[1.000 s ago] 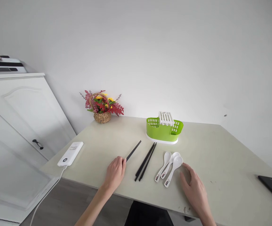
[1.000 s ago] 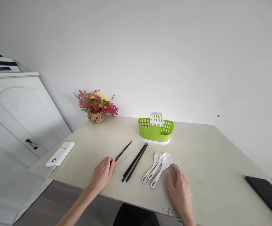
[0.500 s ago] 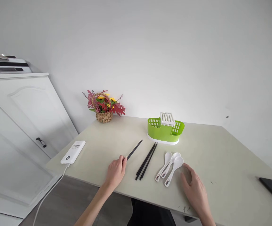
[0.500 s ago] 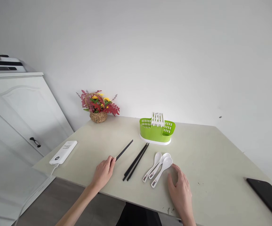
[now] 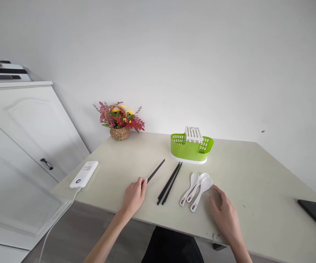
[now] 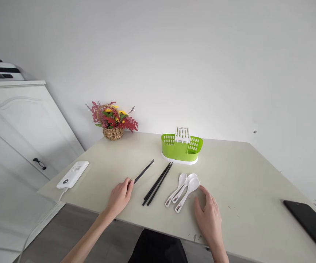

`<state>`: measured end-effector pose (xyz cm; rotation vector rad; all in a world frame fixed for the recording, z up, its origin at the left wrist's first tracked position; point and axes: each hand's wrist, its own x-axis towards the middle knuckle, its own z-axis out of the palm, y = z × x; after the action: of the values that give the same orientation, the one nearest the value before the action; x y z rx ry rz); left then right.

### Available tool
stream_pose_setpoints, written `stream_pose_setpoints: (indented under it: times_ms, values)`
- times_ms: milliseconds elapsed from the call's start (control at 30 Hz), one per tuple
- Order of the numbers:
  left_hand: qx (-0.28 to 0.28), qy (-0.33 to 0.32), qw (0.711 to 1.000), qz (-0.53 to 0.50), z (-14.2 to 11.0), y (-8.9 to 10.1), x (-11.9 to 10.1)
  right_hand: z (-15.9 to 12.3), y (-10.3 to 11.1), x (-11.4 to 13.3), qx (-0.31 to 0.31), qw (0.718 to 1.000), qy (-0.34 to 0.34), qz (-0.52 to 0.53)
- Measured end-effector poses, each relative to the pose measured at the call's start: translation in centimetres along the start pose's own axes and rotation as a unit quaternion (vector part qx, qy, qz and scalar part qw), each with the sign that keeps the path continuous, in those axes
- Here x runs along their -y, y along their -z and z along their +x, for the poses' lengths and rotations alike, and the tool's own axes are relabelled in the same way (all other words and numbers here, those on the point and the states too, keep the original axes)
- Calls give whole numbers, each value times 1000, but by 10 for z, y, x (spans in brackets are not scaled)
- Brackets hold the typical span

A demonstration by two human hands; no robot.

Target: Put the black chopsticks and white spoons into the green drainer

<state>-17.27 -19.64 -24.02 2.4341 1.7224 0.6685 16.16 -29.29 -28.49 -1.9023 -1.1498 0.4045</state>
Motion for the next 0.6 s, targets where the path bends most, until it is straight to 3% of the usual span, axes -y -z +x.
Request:
stream_pose_setpoints:
  times_ms: [167, 300, 433, 600]
  values:
    - [13, 13, 993, -115, 1, 4, -2, -1, 6, 8, -30, 999, -20, 24]
    - [56, 38, 961, -267, -2, 13, -28, -13, 17, 38, -55, 997, 11, 51]
    - [117, 30, 926, -359, -3, 23, -80, -24, 21, 81, 60, 980, 42, 187]
    - [176, 1, 902, -393, -1, 28, -134, -17, 21, 114, 172, 928, -24, 330]
